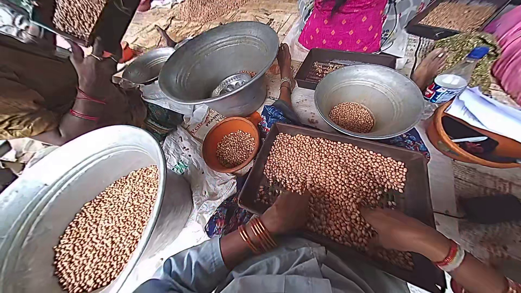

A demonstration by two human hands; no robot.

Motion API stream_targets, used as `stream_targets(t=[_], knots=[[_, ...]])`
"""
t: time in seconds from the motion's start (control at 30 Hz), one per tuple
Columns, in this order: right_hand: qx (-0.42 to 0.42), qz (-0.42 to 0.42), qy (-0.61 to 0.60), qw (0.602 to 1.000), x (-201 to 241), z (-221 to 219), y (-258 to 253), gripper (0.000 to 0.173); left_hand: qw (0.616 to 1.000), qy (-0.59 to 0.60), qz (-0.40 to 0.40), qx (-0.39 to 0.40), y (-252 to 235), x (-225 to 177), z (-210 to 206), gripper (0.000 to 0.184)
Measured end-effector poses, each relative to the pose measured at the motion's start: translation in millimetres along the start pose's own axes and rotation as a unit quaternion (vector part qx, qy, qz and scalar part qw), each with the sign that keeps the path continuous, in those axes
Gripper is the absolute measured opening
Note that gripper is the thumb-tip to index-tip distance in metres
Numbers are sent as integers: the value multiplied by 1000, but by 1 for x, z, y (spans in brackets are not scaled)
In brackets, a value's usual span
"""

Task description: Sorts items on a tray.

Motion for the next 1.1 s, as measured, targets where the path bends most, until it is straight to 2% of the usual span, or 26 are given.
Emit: stream_targets(t=[0.1,0.2,0.27,0.33,0.4,0.47,0.53,0.6,0.73,0.87,0.93,1.03,1.1], knots=[[7,41,-52,998,9,-4,-7,54,995,84,-58,-23,-9,-31,2,71],[-24,53,-155,986,9,-1,-12,55,976,175,-125,-40,-11,-54,19,71],[-57,75,-251,963,9,6,-12,50,947,241,-195,-83,-10,-64,40,70],[-100,129,-365,917,11,17,-6,54,925,274,-222,-140,-7,-58,69,65],[-130,201,-444,863,17,33,6,64,930,220,-177,-237,-6,-33,102,42],[-158,275,-499,806,19,53,19,50,917,121,-98,-367,-7,0,131,20],[-197,312,-528,765,13,71,30,36,898,40,-17,-437,-15,32,141,16],[-266,313,-514,753,-4,85,38,29,901,21,37,-432,-25,51,138,18],[-366,296,-457,754,-29,97,45,18,907,27,50,-417,-49,57,126,16],[-465,258,-273,802,-28,99,45,15,910,27,45,-412,-50,50,125,14],[-481,260,-195,814,-16,94,44,17,913,30,47,-405,-49,50,124,16],[-497,279,-112,814,4,84,41,14,920,42,51,-386,-54,54,119,18],[-503,288,-74,812,13,79,39,14,912,86,41,-399,-45,61,120,16]])
Point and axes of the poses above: each hand's wrist, its own y-axis away from the middle knuckle, its own z-axis out of the back of the hand, x = y × z, the point moved 9 cm from there along -y, towards the middle knuckle, and after that the axes turned 13 degrees about -y, right-handed, at the moved point
